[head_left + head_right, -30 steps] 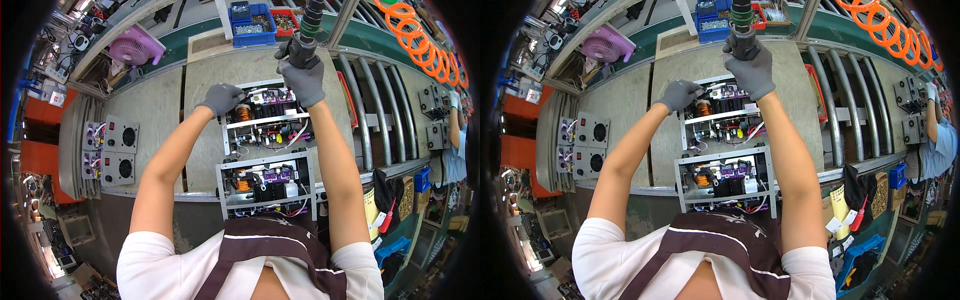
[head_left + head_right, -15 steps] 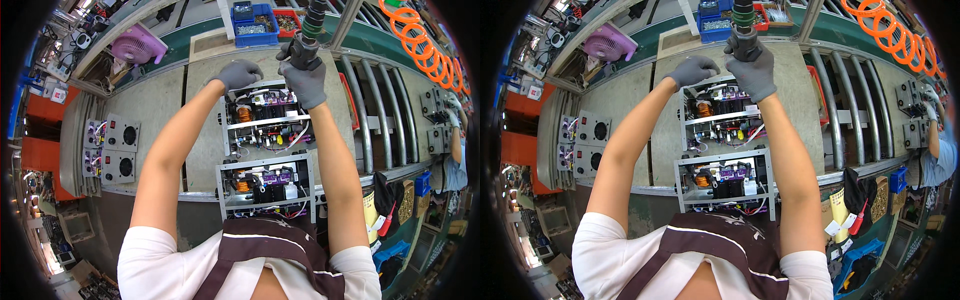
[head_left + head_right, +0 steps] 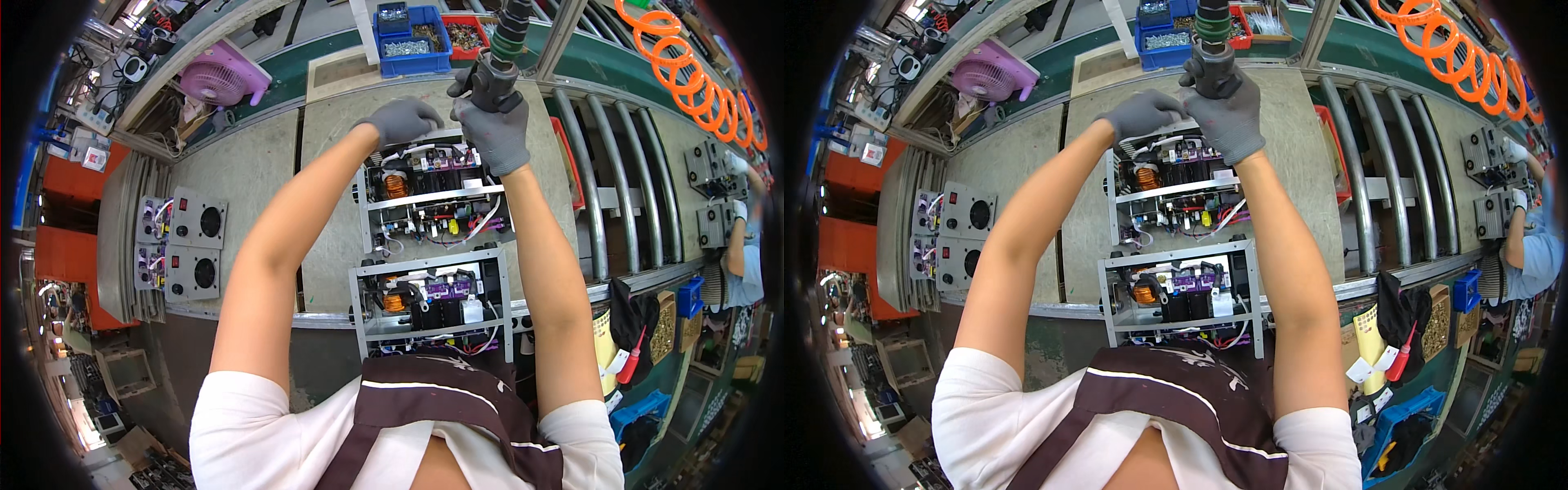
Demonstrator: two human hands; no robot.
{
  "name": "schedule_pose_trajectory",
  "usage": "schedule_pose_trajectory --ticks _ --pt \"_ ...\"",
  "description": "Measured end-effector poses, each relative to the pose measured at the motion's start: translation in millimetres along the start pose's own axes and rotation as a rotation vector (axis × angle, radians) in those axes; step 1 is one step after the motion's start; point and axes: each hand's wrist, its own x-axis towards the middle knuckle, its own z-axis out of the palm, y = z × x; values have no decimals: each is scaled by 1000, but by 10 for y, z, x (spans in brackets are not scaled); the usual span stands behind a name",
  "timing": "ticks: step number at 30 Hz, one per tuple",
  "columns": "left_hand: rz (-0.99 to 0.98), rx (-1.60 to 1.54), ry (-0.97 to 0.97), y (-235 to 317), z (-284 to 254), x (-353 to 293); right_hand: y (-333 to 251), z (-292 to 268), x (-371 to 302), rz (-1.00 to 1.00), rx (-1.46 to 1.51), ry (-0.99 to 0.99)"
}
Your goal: The person uses a power tool on the internal components of two metal chassis, applies liquid from a squeeze bottle to the circuit boards, and then peels labels from a strip to press onto the exterior of the chassis.
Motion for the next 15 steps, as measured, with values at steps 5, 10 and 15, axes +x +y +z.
schedule_pose_trajectory --ticks 5,10,15 --pt "-329 -934 340 -64 38 -697 -39 -14 -68 -40 -89 -17" --pt "-312 -510 473 -126 304 -943 -120 20 -19 50 -35 -91" --pt "-190 479 603 221 423 -393 -129 51 -58 37 -38 -38"
